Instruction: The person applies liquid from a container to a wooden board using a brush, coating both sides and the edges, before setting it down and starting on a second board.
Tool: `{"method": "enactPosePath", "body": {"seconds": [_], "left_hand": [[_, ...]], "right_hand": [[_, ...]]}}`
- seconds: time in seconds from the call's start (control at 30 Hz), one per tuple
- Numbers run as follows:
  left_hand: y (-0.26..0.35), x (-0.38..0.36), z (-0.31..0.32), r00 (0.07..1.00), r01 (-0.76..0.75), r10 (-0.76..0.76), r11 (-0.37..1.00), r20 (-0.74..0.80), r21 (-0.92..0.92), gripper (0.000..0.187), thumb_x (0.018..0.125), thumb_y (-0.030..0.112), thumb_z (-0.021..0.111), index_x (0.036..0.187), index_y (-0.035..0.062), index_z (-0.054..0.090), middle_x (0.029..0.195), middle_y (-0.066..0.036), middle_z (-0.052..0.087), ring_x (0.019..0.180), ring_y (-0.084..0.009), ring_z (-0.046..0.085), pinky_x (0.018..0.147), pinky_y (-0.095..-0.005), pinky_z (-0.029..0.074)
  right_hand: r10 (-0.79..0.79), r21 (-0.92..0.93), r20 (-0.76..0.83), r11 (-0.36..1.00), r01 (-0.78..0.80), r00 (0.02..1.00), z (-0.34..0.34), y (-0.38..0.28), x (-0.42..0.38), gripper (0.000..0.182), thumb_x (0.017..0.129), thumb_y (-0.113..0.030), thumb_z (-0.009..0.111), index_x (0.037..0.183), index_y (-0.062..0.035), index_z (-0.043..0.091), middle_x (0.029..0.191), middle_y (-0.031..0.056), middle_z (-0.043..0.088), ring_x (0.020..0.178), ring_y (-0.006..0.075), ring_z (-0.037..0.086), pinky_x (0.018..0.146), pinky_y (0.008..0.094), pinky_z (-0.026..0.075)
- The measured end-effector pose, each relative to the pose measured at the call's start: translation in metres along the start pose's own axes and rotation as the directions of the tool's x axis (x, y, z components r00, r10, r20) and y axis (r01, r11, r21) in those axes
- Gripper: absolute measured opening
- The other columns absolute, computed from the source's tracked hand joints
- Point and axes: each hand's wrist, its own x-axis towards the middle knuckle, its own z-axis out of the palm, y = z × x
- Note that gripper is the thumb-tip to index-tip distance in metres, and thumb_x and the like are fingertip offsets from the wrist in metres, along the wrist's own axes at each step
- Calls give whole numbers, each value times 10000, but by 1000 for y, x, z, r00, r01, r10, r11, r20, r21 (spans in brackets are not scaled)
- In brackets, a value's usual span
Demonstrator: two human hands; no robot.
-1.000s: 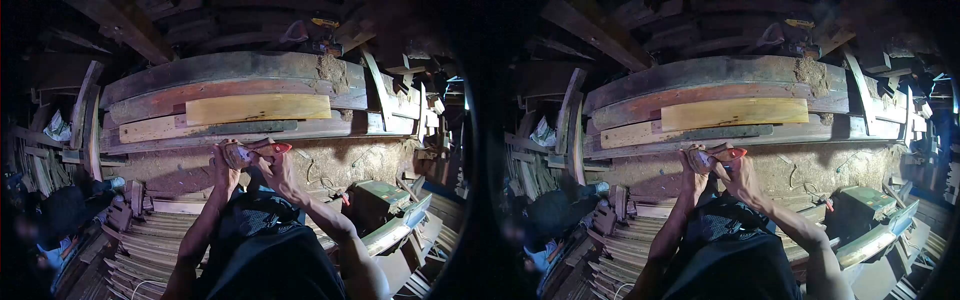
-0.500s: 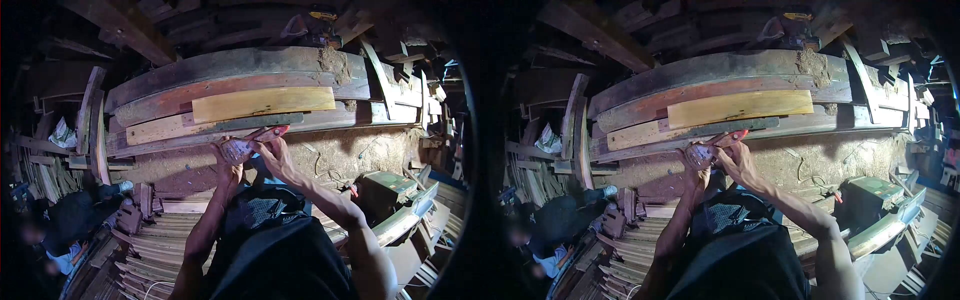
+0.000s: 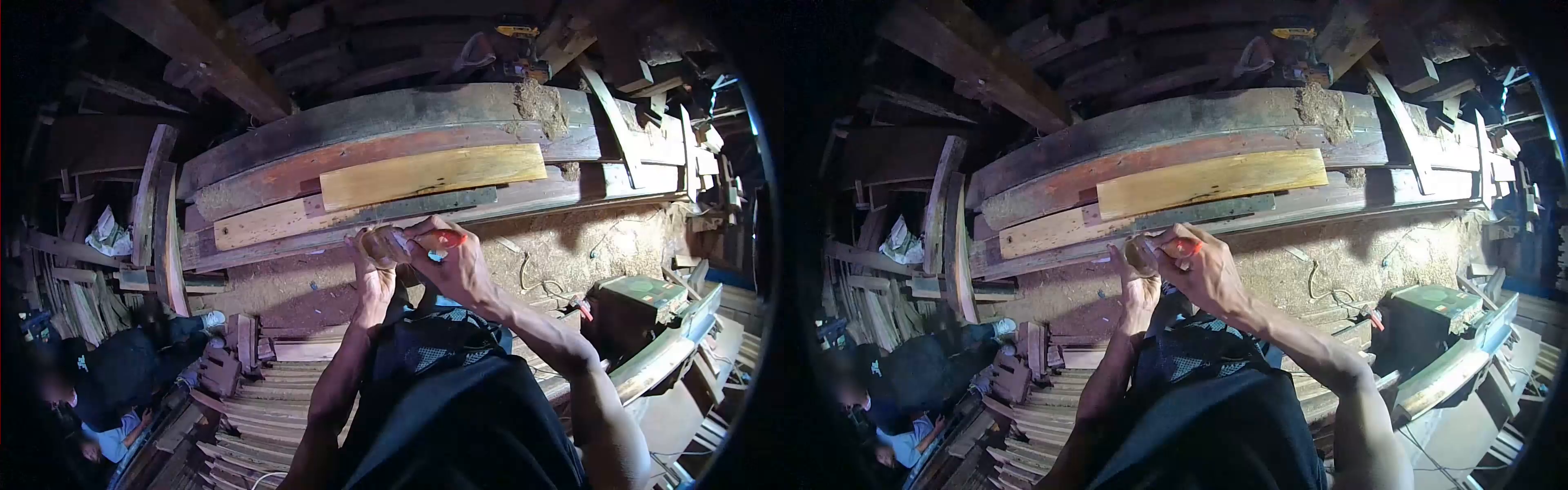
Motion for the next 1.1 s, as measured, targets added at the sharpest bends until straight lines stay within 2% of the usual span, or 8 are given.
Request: {"method": "enactPosePath", "body": {"seconds": [0.1, 0.23, 0.3, 0.47, 0.57, 0.67, 0.77, 1.1], "left_hand": [[1, -7, 18, 999, 13, -11, 999, -39, 49, 493, 930, 544, 559, 1209, 138, 575, 1190, -61, 631, 1120, -221, 615, 968, -423, 537], [9, -4, -19, 997, 71, -71, 997, 6, -11, 539, 901, 578, 579, 1223, 146, 580, 1225, -50, 630, 1096, -244, 637, 825, -429, 596], [14, -9, -24, 999, 53, -53, 999, -3, 8, 568, 887, 607, 579, 1226, 151, 584, 1259, -35, 622, 1075, -243, 652, 757, -403, 619], [44, -33, -14, 973, 0, 21, 996, -230, 92, 557, 882, 633, 565, 1184, 167, 598, 1185, -8, 656, 1019, -258, 671, 734, -382, 619], [61, -33, -35, 989, 4, -8, 1000, -150, -30, 562, 875, 641, 562, 1145, 151, 622, 1132, -33, 679, 993, -274, 683, 721, -398, 631], [76, -44, -47, 986, -5, -11, 995, -169, -97, 581, 867, 644, 566, 1125, 128, 639, 1121, -55, 688, 995, -307, 685, 725, -426, 639], [90, -46, -64, 980, -30, 13, 996, -199, -84, 597, 853, 676, 560, 1125, 148, 621, 1149, -46, 665, 1004, -293, 680, 713, -441, 636], [117, -62, -39, 970, -128, 127, 992, -208, 10, 612, 852, 704, 532, 1122, 157, 580, 1094, -15, 619, 974, -244, 636, 647, -380, 621]], "right_hand": [[258, 71, 33, 963, -259, 966, -4, -8, -3, 198, 813, -64, 691, 1000, -19, 643, 863, 129, 652, 831, 292, 662, 697, 350, 546], [74, -86, -53, 993, -79, 996, -3, 5, -9, 225, 831, -114, 716, 1015, -13, 636, 870, 153, 685, 753, 283, 692, 657, 326, 537], [303, 24, -102, 953, -302, 947, -5, 4, -7, 234, 842, -125, 719, 1013, 18, 646, 844, 154, 708, 762, 257, 713, 649, 340, 550], [62, -252, -193, 961, -111, 979, 7, 115, -7, 144, 843, -100, 719, 912, -12, 627, 853, 136, 717, 744, 263, 715, 645, 355, 550], [441, -111, -180, 879, -464, 879, 15, 203, -19, 139, 882, -181, 692, 868, -54, 636, 760, 143, 687, 701, 262, 701, 622, 366, 527], [250, -274, -191, 915, -296, 949, 28, 171, -9, 166, 900, -206, 677, 861, -51, 631, 751, 137, 691, 704, 257, 702, 623, 358, 529], [321, 120, -141, 944, -306, 936, 68, 175, 4, 197, 884, -210, 707, 946, -32, 648, 822, 135, 719, 777, 229, 722, 673, 334, 553], [164, 154, -71, 976, -152, 984, 216, 165, 78, 203, 878, -203, 697, 993, -40, 658, 870, 149, 716, 800, 323, 709, 664, 371, 546]]}}
